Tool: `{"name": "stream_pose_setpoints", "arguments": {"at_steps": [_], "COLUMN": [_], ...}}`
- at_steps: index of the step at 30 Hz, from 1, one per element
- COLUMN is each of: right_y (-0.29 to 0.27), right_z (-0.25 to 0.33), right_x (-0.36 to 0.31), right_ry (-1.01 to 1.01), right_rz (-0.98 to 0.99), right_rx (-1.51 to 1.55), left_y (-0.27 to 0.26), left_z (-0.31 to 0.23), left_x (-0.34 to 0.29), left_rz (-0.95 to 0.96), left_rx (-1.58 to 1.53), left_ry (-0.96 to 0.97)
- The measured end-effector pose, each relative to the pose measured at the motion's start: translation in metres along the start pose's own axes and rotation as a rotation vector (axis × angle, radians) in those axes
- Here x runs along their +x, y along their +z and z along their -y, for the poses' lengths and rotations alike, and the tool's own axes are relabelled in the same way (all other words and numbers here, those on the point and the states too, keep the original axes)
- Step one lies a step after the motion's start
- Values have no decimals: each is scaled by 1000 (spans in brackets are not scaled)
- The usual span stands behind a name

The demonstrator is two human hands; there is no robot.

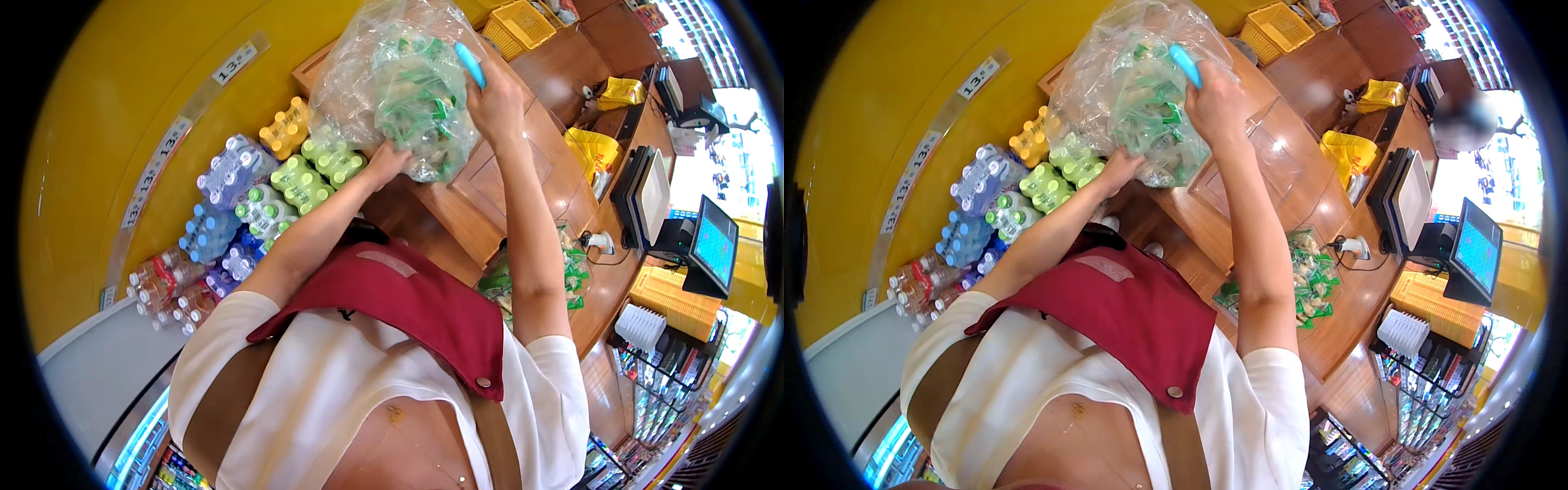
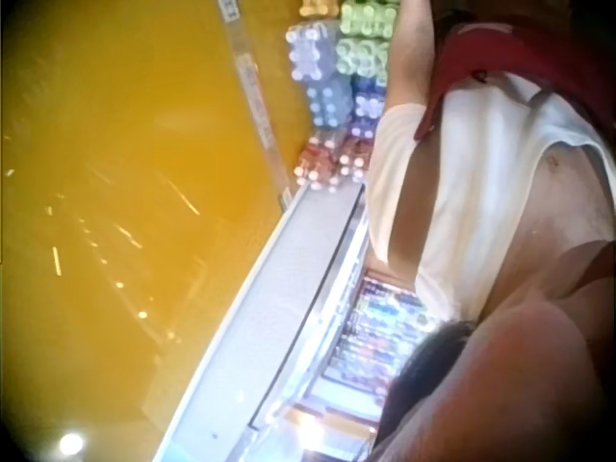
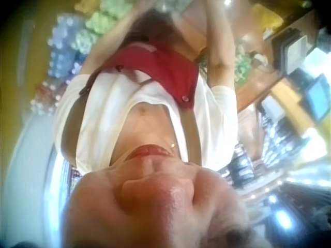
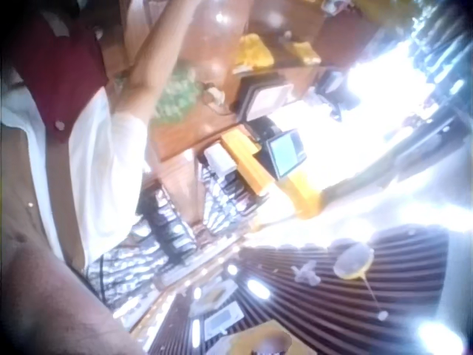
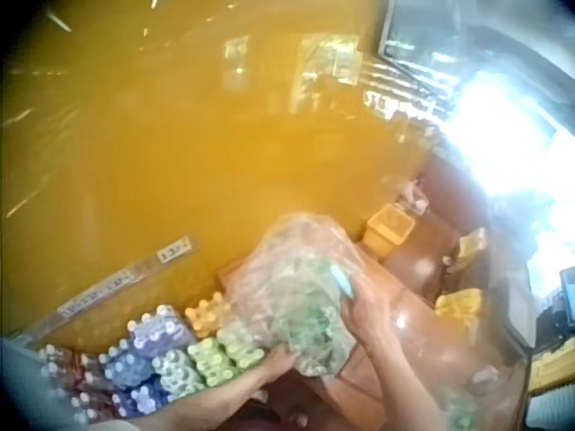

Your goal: The person picks up multiple small green snack packages from a shelf and carries them to a counter. They then place the packages one by one into a clear plastic bin, arranging them neatly in rows. The person continues this process, filling the bin with the snack packages.

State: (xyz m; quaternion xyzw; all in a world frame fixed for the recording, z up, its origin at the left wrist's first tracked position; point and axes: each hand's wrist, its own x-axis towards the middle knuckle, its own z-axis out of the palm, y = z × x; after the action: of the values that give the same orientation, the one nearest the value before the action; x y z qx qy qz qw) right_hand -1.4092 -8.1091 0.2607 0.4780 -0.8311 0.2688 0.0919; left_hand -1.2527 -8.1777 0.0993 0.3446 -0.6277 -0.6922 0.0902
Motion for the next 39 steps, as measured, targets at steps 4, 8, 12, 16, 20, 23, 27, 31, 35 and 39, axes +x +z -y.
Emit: {"name": "stream_pose_setpoints", "arguments": {"at_steps": [4, 8, 12, 16, 20, 23, 27, 31, 35, 39], "right_y": [9, 7, 24, 42, 54, 56, 54, 56, -1, -106], "right_z": [12, -23, -1, 15, 21, 21, -5, -27, -72, -4], "right_x": [-17, -24, -22, -20, -22, -18, -7, 0, -19, -85], "right_ry": [25, 185, 80, 66, 21, 6, 127, 275, 74, 502], "right_rz": [63, 98, 239, 302, 310, 241, 158, 282, 393, 679], "right_rx": [112, 166, 173, 150, 129, 88, -21, -31, 38, 317], "left_y": [-26, -3, -17, -21, -21, -41, -69, -74, -96, -95], "left_z": [57, -5, -39, -40, -25, 15, 12, 38, 32, -18], "left_x": [37, -4, -32, -42, -31, -23, -41, -49, -74, -104], "left_rz": [-164, -496, -512, -481, -440, -527, -417, -346, -353, -278], "left_rx": [252, 444, 406, 628, 624, 516, 410, 520, 514, 288], "left_ry": [154, 449, 338, 399, 215, 272, 129, 53, 135, 458]}}
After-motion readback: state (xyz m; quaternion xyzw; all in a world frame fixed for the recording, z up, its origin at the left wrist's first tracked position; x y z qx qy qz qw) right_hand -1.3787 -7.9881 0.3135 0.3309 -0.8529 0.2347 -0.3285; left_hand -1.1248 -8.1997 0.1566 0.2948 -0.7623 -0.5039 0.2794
